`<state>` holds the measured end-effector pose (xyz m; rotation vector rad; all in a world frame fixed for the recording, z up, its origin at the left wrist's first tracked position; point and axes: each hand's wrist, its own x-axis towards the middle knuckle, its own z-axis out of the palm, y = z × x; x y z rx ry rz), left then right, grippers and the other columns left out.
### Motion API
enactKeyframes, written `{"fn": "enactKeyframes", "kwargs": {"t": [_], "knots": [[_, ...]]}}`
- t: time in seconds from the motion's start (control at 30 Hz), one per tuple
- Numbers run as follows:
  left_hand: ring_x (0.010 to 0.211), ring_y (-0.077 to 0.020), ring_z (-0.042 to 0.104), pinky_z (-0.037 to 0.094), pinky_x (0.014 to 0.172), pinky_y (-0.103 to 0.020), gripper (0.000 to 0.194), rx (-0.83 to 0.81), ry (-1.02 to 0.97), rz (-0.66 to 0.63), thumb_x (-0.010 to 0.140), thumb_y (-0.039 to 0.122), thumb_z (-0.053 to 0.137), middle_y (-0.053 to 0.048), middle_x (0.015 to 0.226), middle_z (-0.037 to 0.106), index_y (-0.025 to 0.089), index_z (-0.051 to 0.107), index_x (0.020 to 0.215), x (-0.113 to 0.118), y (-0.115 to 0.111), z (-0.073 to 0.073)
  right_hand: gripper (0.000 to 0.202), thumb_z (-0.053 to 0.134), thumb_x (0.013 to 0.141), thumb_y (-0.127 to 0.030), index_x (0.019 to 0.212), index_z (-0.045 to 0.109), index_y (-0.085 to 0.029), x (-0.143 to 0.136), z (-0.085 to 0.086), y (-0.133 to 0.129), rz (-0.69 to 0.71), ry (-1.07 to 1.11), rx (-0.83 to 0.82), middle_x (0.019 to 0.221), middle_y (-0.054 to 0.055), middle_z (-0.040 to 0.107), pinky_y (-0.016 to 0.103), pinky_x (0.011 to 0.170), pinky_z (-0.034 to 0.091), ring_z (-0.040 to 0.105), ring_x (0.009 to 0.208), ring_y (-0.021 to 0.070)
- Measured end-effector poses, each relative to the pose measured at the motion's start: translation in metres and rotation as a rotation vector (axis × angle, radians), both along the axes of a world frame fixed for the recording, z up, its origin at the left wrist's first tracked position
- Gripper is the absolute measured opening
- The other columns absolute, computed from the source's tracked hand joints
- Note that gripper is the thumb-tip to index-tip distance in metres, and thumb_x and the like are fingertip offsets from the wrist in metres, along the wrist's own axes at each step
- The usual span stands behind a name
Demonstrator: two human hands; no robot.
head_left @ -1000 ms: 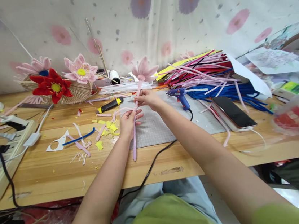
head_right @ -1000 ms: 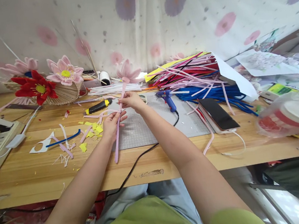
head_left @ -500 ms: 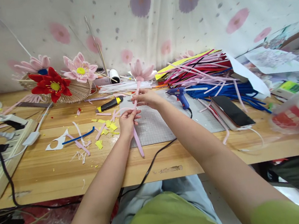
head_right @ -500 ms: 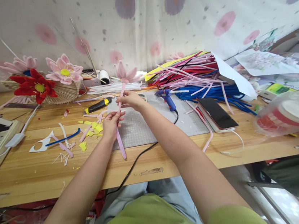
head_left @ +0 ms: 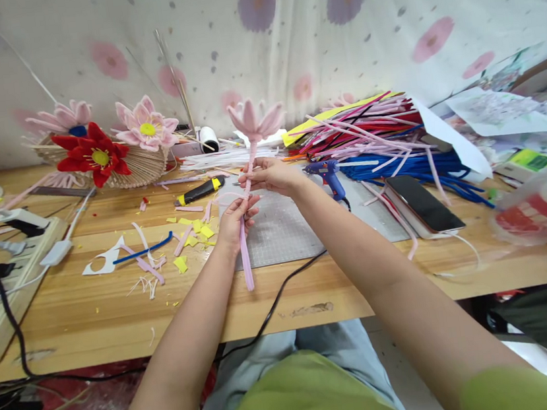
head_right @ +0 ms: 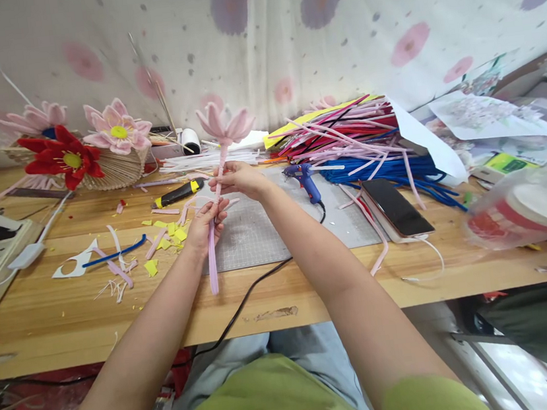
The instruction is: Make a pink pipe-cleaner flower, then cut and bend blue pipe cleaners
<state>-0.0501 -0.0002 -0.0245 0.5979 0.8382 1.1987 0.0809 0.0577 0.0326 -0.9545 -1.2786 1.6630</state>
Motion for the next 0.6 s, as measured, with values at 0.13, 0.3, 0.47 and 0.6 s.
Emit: {"fn": "enactKeyframes", "kwargs": {"t": [0.13, 0.3, 0.47, 0.6], "knots": [[0.068, -0.0106, 0.066, 0.044, 0.041, -0.012, 0.017, 0.054, 0.097, 0.089, 0.073, 0.016, 0.062, -0.008, 0.104, 0.067, 0.014, 0.06, 0.09, 0.0015, 0.0003, -0.0034, 0.013, 0.057, 0.076, -0.003, 0.074, 0.049, -0.013, -0.0066, -0.002, -0.0012, -0.104, -0.056, 0.007, 0.067, 0.002, 0.065, 0.024, 0.065, 0.052, 0.063, 0.063, 0.0091], [0.075, -0.0151, 0.067, 0.05, 0.049, -0.016, 0.02, 0.043, 0.061, 0.094, 0.066, 0.018, 0.069, -0.009, 0.103, 0.066, 0.013, 0.06, 0.083, 0.0007, 0.0017, -0.0062, 0.014, 0.055, 0.077, -0.004, 0.071, 0.048, -0.014, -0.0092, -0.0043, -0.0015, -0.156, -0.071, 0.004, 0.067, 0.002, 0.064, 0.025, 0.064, 0.052, 0.062, 0.06, 0.0082], [0.077, -0.0176, 0.067, 0.052, 0.051, -0.019, 0.022, 0.094, 0.154, 0.186, 0.062, 0.019, 0.072, -0.01, 0.095, 0.068, 0.012, 0.061, 0.079, 0.0015, 0.0025, -0.0091, 0.015, 0.054, 0.078, -0.004, 0.071, 0.046, -0.014, -0.0098, -0.0066, 0.002, -0.193, -0.101, -0.01, 0.062, 0.0, 0.064, 0.023, 0.063, 0.053, 0.062, 0.058, 0.0078], [0.077, -0.0193, 0.067, 0.052, 0.052, -0.021, 0.026, 0.143, 0.249, 0.248, 0.059, 0.025, 0.073, -0.01, 0.089, 0.069, 0.011, 0.062, 0.078, 0.003, 0.0014, -0.0106, 0.019, 0.061, 0.075, -0.008, 0.069, 0.044, -0.015, -0.0118, -0.0069, 0.0035, -0.224, -0.163, 0.006, 0.06, 0.0, 0.063, 0.026, 0.062, 0.054, 0.061, 0.054, 0.0088]]}}
